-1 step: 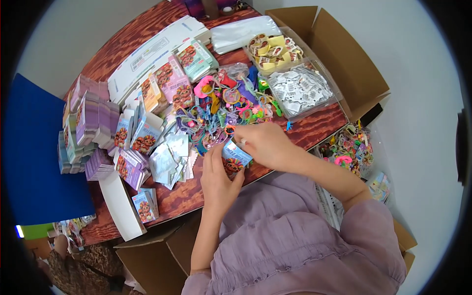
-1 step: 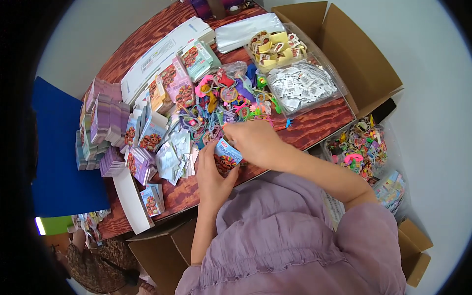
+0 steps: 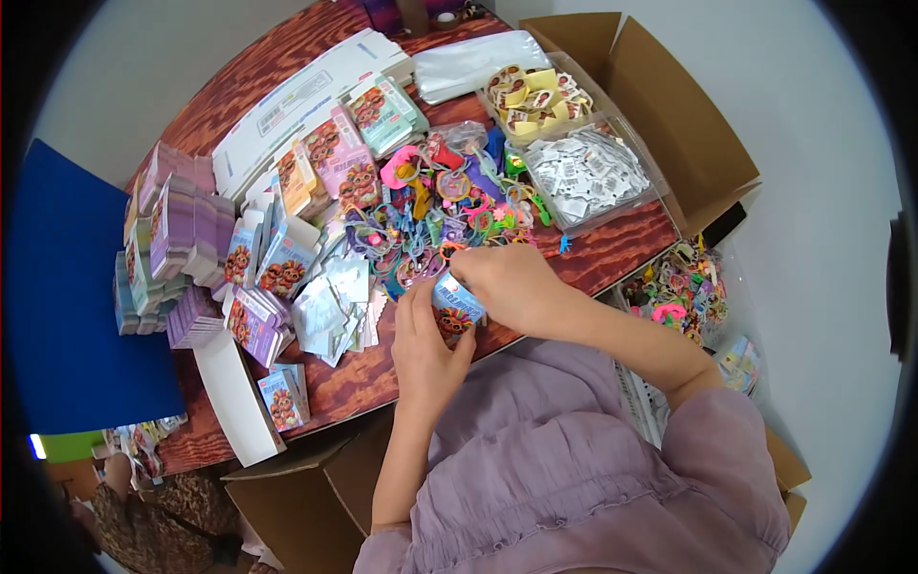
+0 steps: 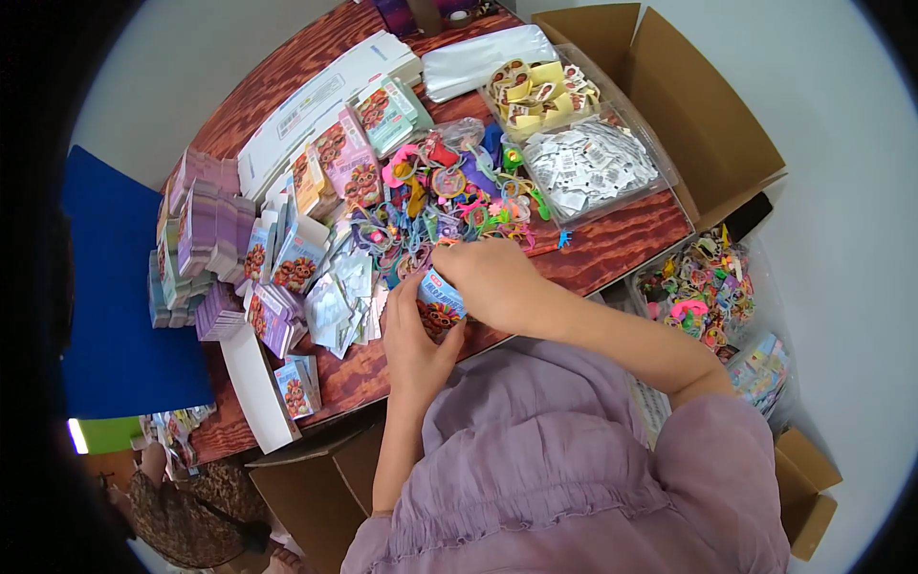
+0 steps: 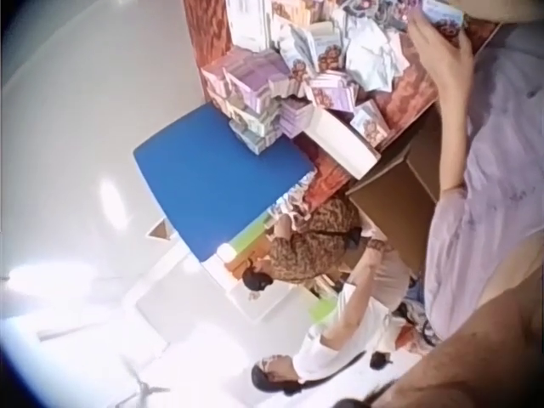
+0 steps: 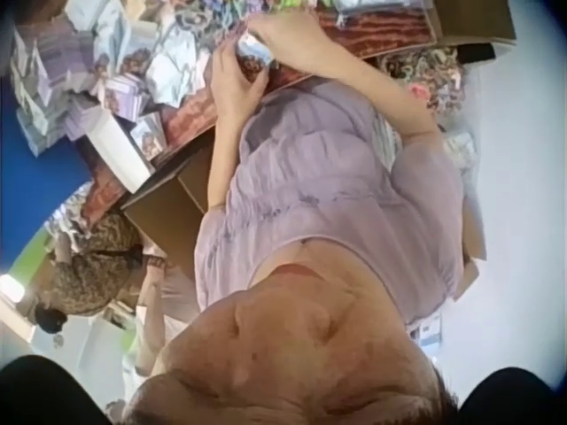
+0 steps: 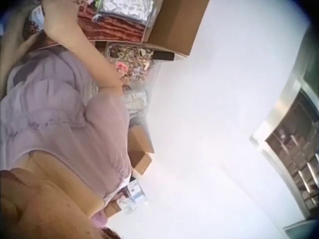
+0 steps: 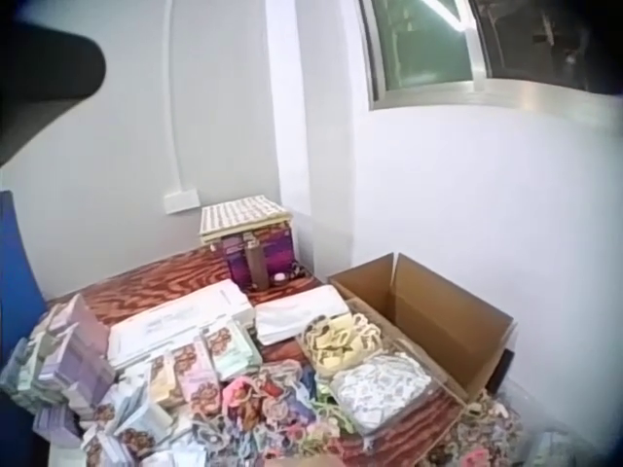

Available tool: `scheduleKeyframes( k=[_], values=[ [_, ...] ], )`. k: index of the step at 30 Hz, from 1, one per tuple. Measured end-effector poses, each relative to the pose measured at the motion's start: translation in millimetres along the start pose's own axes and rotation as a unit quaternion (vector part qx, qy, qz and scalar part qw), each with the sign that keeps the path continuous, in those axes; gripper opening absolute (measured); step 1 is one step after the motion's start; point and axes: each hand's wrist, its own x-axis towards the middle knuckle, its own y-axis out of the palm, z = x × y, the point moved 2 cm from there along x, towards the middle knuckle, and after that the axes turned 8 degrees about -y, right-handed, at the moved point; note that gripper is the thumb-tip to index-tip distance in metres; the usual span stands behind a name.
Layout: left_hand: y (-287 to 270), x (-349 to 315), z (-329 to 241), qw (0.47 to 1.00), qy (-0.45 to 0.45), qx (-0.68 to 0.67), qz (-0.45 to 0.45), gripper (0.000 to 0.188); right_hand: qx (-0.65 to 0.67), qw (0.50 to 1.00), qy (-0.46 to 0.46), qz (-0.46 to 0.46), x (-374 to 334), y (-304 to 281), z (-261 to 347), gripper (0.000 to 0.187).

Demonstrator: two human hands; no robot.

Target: Sorting and packing small toy components and retail boxes at a factory workbench.

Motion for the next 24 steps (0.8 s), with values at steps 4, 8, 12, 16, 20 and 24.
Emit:
scheduleKeyframes(
  k=[4, 8, 12, 16, 20, 24],
  values=[
    [-1.7, -9.0, 9.6, 0.998, -0.005, -0.018, -0.056, 0.074, 0.063, 0.996, -0.068, 0.008, 7.6, 7.5, -0.7, 0.023],
    [-1.8, -15.0, 18.8, 0.986, -0.09, -0.096, -0.099, 0.075, 0.105, 0.987, -0.104, -0.063, 6.9, -13.5, 23.4, 0.031],
    [-0.7, -17.2, 23.2, 0.984, -0.071, -0.079, -0.142, 0.078, 0.012, 0.96, -0.161, -0.227, -8.0, -5.7, 21.3, 0.032],
    [12.4, -21.9, 26.7, 0.959, -0.093, -0.242, -0.111, 0.076, 0.357, 0.916, 0.016, -0.182, -22.9, 30.7, 18.4, 0.02],
    [-1.9, -25.4, 7.6, 0.91, -0.085, -0.402, -0.051, 0.063, 0.393, 0.896, 0.034, -0.203, -19.5, 24.8, 13.6, 0.016],
    [-15.3, -25.0, 9.9, 0.881, -0.104, -0.46, 0.021, 0.058, 0.429, 0.89, -0.002, -0.152, -22.6, 14.8, 1.8, 0.015]
  ],
)
